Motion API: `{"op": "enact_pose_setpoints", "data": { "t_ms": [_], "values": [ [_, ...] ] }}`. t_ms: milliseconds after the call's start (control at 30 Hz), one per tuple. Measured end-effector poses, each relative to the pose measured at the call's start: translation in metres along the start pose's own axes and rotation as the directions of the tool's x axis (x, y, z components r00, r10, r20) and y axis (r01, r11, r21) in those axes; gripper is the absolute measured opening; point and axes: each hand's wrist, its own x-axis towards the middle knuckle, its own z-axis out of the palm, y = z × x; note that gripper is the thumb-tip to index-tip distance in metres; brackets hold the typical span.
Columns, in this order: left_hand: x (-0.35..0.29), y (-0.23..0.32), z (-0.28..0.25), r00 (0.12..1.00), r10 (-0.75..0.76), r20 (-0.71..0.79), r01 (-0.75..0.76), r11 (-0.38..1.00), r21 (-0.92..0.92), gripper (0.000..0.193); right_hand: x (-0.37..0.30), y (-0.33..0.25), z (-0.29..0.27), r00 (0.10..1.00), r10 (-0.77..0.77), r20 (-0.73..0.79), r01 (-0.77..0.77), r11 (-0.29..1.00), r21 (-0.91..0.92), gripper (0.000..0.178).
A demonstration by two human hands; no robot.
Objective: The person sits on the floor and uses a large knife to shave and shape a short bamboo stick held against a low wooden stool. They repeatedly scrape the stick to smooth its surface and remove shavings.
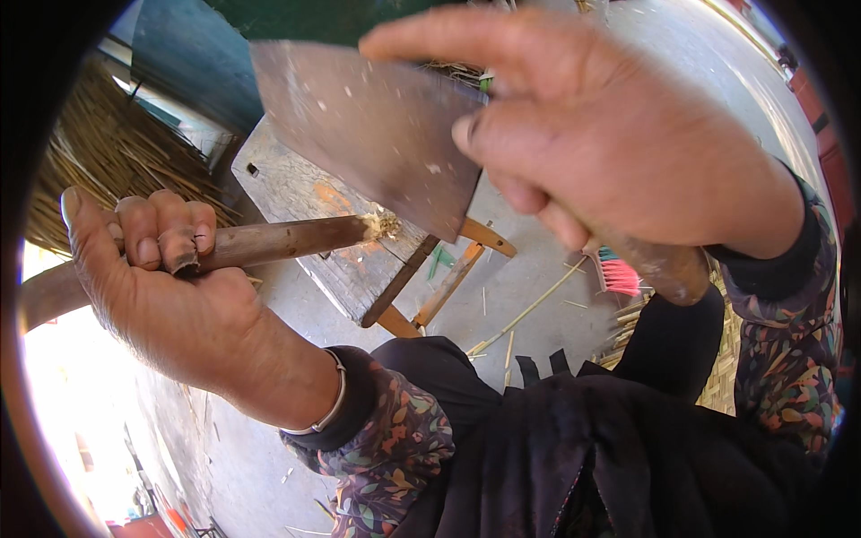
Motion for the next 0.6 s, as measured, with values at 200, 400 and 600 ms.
{"op": "enact_pose_setpoints", "data": {
  "t_ms": [200,400,600],
  "values": [
    [0.003,0.0,-0.006,0.995,-0.048,0.085,0.055,0.996,-0.076,0.035,0.004,0.01,0.004,0.997,-0.009,0.083,0.012,0.999,-0.033,0.054],
    [-0.003,0.017,0.005,0.972,-0.099,0.212,0.136,0.977,-0.166,0.031,0.002,0.011,0.008,0.998,0.017,0.052,-0.019,0.999,0.044,0.054],
    [0.005,0.017,-0.009,0.798,-0.03,0.601,0.221,0.944,-0.246,0.03,-0.01,0.018,0.003,0.995,0.071,0.063,-0.082,0.98,0.181,0.053]
  ]
}}
